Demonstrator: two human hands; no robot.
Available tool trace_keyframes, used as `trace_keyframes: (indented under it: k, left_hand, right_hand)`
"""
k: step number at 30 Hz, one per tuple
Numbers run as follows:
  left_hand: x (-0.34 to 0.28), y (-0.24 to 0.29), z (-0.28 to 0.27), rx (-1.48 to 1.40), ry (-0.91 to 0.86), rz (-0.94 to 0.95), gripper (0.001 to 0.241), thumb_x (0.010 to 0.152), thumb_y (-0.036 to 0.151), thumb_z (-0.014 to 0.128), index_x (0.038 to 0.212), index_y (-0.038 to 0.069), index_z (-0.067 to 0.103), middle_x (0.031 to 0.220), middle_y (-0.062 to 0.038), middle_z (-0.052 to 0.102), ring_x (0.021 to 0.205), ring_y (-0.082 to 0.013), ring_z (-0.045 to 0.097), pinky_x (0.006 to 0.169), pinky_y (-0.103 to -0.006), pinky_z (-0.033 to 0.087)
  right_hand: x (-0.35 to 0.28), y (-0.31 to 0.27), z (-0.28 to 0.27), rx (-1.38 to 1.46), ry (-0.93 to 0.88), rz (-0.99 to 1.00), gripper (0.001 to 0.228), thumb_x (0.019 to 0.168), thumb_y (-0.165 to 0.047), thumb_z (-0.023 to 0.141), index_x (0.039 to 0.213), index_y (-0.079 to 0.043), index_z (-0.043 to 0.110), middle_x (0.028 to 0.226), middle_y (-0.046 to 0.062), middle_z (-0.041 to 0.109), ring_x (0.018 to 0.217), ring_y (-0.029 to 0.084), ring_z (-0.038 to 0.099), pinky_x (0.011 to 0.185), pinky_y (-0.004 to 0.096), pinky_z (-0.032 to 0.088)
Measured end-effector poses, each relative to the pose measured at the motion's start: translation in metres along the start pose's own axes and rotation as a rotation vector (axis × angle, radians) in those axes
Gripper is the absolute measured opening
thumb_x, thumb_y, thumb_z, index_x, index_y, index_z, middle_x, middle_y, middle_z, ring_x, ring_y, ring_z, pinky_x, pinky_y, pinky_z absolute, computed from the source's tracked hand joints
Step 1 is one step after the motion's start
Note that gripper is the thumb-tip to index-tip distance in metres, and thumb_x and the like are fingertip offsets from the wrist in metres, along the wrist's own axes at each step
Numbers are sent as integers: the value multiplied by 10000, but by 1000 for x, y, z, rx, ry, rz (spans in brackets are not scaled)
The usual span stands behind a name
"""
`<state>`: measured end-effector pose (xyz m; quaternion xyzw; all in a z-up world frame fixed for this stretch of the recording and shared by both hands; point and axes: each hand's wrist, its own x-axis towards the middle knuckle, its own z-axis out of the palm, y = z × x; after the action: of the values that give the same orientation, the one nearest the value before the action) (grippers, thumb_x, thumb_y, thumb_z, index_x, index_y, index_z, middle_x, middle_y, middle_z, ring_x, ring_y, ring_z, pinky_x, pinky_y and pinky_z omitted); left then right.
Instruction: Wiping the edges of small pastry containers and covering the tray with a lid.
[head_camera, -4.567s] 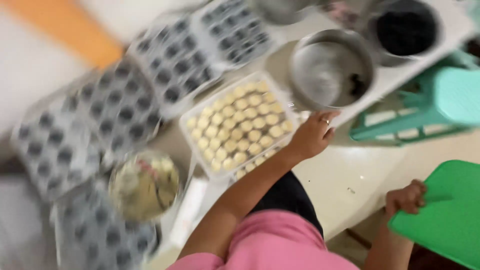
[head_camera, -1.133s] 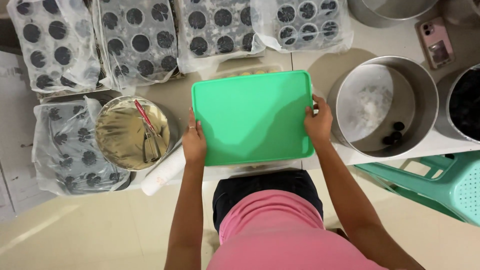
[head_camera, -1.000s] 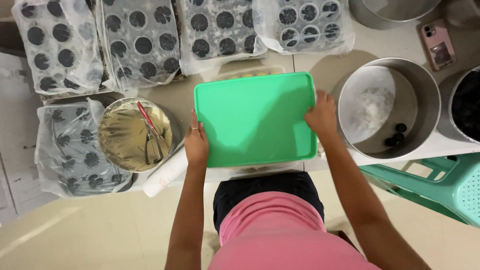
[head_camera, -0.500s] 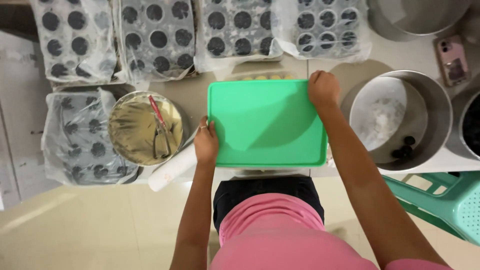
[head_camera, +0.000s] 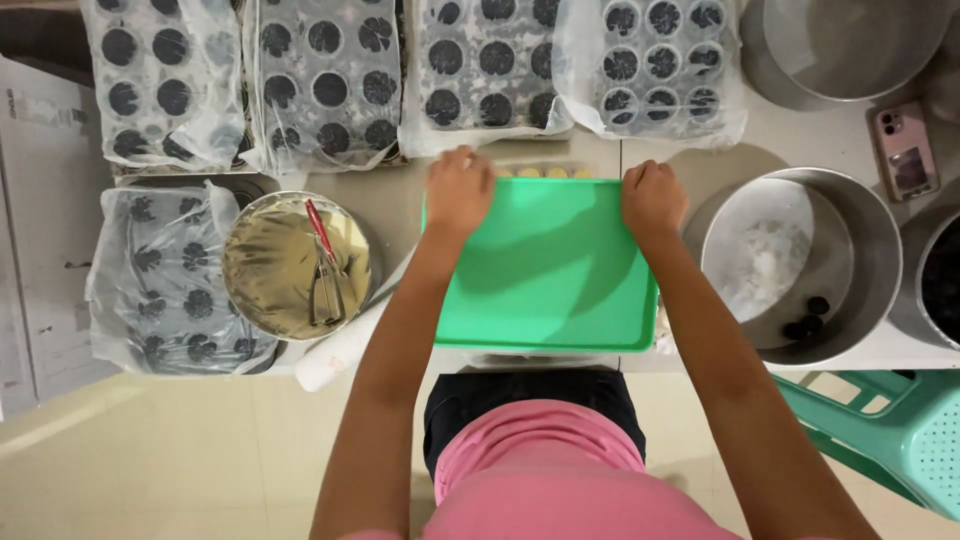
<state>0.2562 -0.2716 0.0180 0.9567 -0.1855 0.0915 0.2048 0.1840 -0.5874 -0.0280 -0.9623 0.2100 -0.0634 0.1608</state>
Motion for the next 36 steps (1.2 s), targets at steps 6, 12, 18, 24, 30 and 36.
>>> trace_keyframes:
  k: [6,12,18,24,30,36]
  left_hand:
    - [52,15,61,-76,-463,-52,458,982,432,498,891,77,774,983,-201,734,937,-438,683,839,-575,538]
    - [45,16,75,-27,-470,-42,489,974,406,482,839,30,765,922,-229,736,870,-438,700,801,-578,548]
    - [36,17,64,-8,-393,27,528,1035,351,449,726,34,737,802,-205,724,756,-424,692,741,-545,562]
    - [34,24,63,-84,-261,116,495,1025,316,476,697,34,715,767,-169,717,709,-399,683,707,-546,552]
    - [49,74,49,-226,-355,42,442,949,413,540,770,80,769,802,-172,732,751,-414,695,702,-551,548]
    - [48,83,83,-77,-396,-121,470,971,403,480,772,93,773,811,-167,740,756,-408,705,704,-556,553]
  right_hand:
    - [16,10,-18,141,-185,-39,405,1001,-340,518,942,0,730,943,273,695,876,492,647,809,592,505]
    - [25,17,-8,193,-316,31,490,1028,-405,500,935,14,736,900,296,687,869,501,644,845,582,501]
    - [19,21,-7,221,-305,22,513,1088,-385,481,890,35,699,874,298,664,845,507,620,801,576,488]
    - [-10,26,-32,322,-207,14,534,1047,-480,559,906,25,659,811,248,656,760,456,627,702,532,486]
    - [-9,18,-27,394,-188,203,558,1064,-501,554,912,30,639,788,248,629,745,452,620,703,525,480]
    - [3,20,-16,392,-175,197,491,1079,-403,544,865,23,659,766,265,606,723,465,590,699,521,464]
